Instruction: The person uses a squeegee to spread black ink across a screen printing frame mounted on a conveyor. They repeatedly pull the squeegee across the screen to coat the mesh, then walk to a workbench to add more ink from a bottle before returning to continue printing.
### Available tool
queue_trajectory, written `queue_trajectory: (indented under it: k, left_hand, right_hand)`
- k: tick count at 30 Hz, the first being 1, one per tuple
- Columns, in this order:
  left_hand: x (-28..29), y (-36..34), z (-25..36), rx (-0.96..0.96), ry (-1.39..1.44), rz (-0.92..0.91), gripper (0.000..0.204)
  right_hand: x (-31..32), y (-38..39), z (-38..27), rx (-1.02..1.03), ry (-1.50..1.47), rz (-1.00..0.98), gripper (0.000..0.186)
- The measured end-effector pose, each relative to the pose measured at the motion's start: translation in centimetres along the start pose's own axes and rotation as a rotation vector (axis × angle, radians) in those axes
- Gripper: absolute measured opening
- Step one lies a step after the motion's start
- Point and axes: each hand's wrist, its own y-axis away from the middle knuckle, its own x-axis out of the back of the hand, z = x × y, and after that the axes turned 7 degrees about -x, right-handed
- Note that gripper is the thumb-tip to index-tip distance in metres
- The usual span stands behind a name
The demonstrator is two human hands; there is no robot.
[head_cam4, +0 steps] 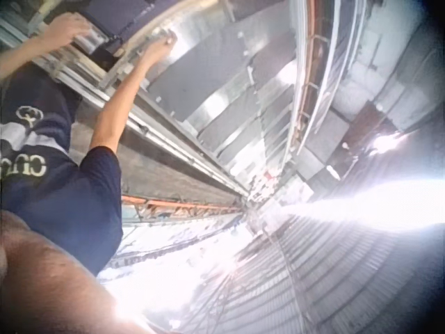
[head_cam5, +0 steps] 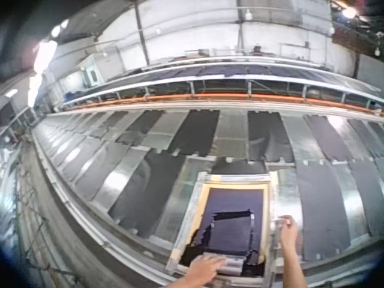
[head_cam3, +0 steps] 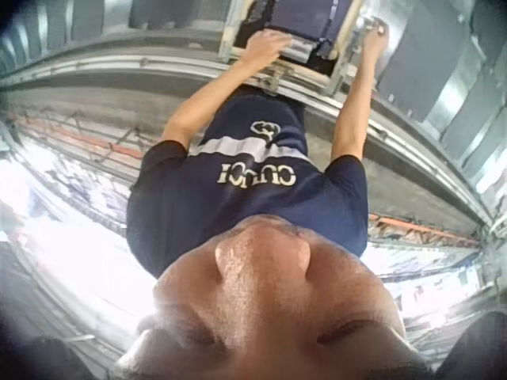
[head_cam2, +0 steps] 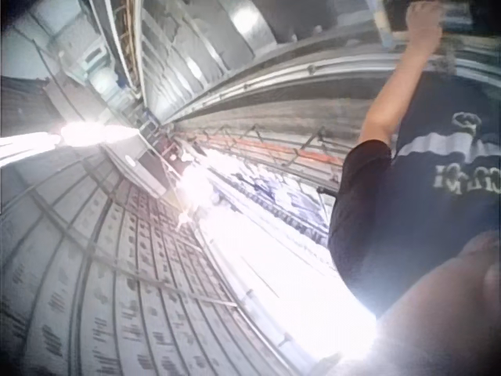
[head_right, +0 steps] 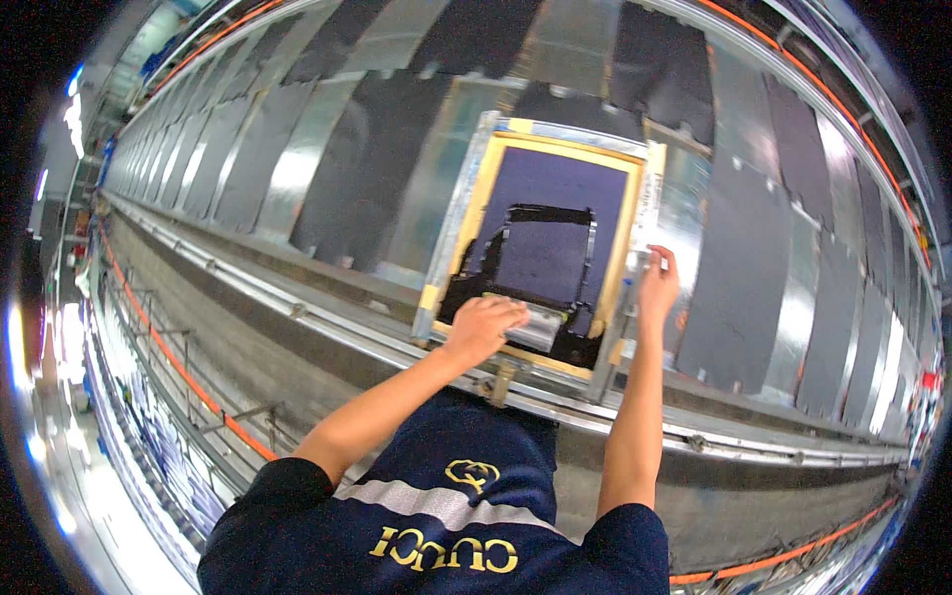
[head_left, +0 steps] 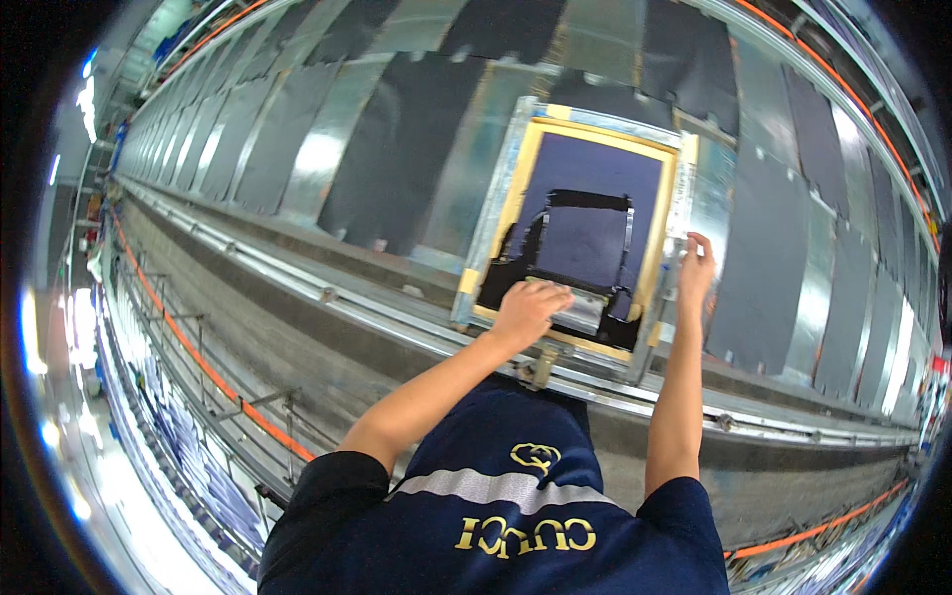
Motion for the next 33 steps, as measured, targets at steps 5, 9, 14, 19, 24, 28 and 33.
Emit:
queue_trajectory:
  k: [5,9,14,19,24,28,33]
  left_hand:
    - [5.9,3.5,-5.4,0.078,0.054,0.029,0.049]
    - [12.7,8.8,-14.8,0.174,0.005,0.011,0.046]
    - [19.7,14.8,-27.0,0.199,-0.002,-0.001,0.045]
    - [23.1,18.1,-31.5,0.167,-0.029,0.005,0.049]
    - [23.5,22.2,-32.8,0.075,-0.031,-0.071,0.055]
    - [21.9,21.0,-35.2,-0.012,-0.150,-0.072,0.042]
    - [24.3,6.3,-40.4,0.206,0.066,-0.020,0.032]
  right_hand:
    - [-8.4,3.9,-4.3,0.146,-0.006,0.040,0.016]
    - [-20.7,10.1,-6.8,0.117,-0.056,0.003,0.017]
    - [-34.4,17.0,-9.4,0.012,-0.071,-0.018,0.018]
    - [-39.9,20.1,-12.0,0.013,0.056,-0.002,0.021]
    - [-41.4,19.7,-10.6,-0.006,0.110,0.012,0.021]
    - [-41.8,19.8,-10.8,-0.062,0.145,0.034,0.021]
    - [-41.5,19.3,-10.3,-0.123,0.099,-0.004,0.020]
